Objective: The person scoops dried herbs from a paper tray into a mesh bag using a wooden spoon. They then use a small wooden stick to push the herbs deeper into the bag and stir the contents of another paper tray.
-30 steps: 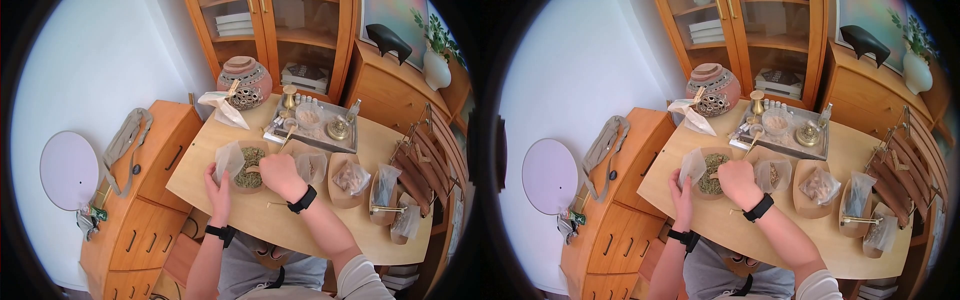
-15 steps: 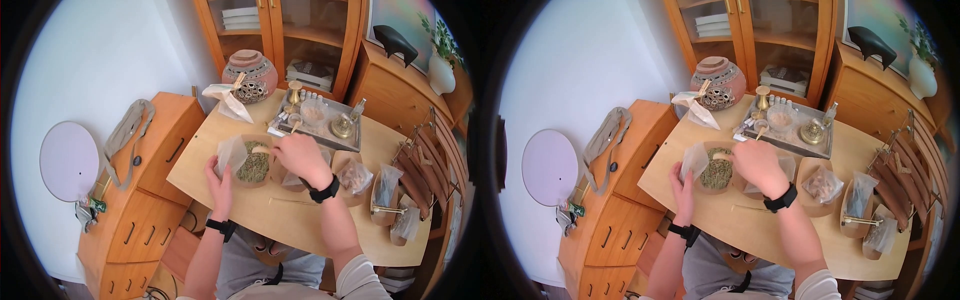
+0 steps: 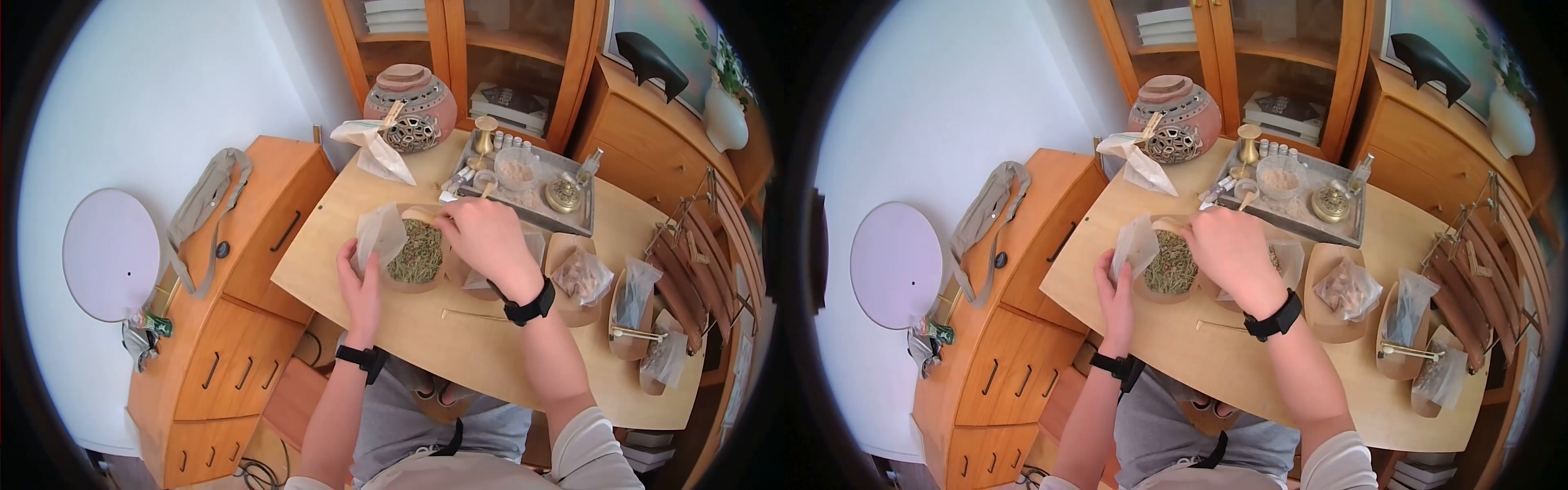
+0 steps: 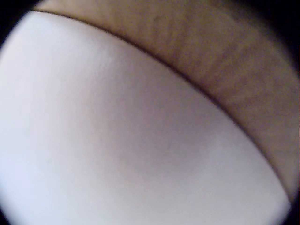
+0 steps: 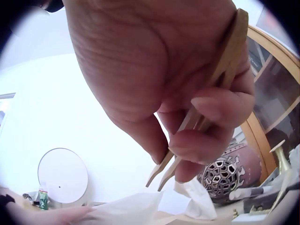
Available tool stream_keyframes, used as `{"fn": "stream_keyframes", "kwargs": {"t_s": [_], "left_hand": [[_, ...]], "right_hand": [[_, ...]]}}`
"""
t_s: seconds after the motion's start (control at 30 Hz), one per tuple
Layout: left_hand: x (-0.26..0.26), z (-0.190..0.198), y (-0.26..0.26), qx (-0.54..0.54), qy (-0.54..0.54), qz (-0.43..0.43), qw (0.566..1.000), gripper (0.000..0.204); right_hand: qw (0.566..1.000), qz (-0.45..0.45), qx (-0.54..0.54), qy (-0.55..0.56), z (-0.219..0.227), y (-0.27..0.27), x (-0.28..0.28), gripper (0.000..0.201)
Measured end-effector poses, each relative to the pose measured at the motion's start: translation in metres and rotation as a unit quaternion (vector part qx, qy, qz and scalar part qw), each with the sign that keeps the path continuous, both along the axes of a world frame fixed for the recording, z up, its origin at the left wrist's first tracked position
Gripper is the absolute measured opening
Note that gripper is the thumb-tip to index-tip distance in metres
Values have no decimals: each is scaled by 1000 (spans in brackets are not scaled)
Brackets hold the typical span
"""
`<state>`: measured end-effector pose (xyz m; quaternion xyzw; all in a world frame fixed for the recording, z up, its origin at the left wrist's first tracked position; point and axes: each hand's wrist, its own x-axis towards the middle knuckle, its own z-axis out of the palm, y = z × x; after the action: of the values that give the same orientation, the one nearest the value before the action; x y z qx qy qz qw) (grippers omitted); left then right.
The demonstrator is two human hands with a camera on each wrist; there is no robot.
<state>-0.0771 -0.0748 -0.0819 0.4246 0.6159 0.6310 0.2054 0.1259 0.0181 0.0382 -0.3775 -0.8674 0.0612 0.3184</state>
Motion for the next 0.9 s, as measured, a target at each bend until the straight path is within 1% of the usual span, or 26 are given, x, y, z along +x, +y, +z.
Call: {"fn": "stream_keyframes", "kwargs": {"t_s": [0.07,0.1,0.17,0.2,0.27,0.33,0.5,0.57,0.73,0.9], "left_hand": [[2,1,0,-3,-3,-2,1000,48],[4,2,1,9,-15,13,1000,47],[5,1,3,20,-26,25,999,47],[3,0,4,23,-27,23,999,46],[2,-3,4,27,-27,23,999,46],[1,-4,4,27,-21,23,999,47],[1,-5,4,25,-15,21,999,47],[0,-6,4,27,-16,22,999,47],[-1,-6,4,22,-2,25,999,47],[0,-6,4,23,2,27,999,48]], "right_hand": [[996,-53,18,-63,-3,4,4,21],[996,-56,17,-62,-7,5,3,21],[987,-94,39,-127,-24,8,-4,14],[987,-96,39,-127,-33,11,-7,14],[988,-86,36,-119,-48,17,-15,21],[988,-87,33,-124,-58,18,-20,21],[986,-79,-3,-143,-56,15,-20,21],[986,-63,-15,-155,-55,15,-18,20],[986,-58,2,-155,-62,10,-23,20],[986,-51,7,-160,-52,6,-22,22]]}}
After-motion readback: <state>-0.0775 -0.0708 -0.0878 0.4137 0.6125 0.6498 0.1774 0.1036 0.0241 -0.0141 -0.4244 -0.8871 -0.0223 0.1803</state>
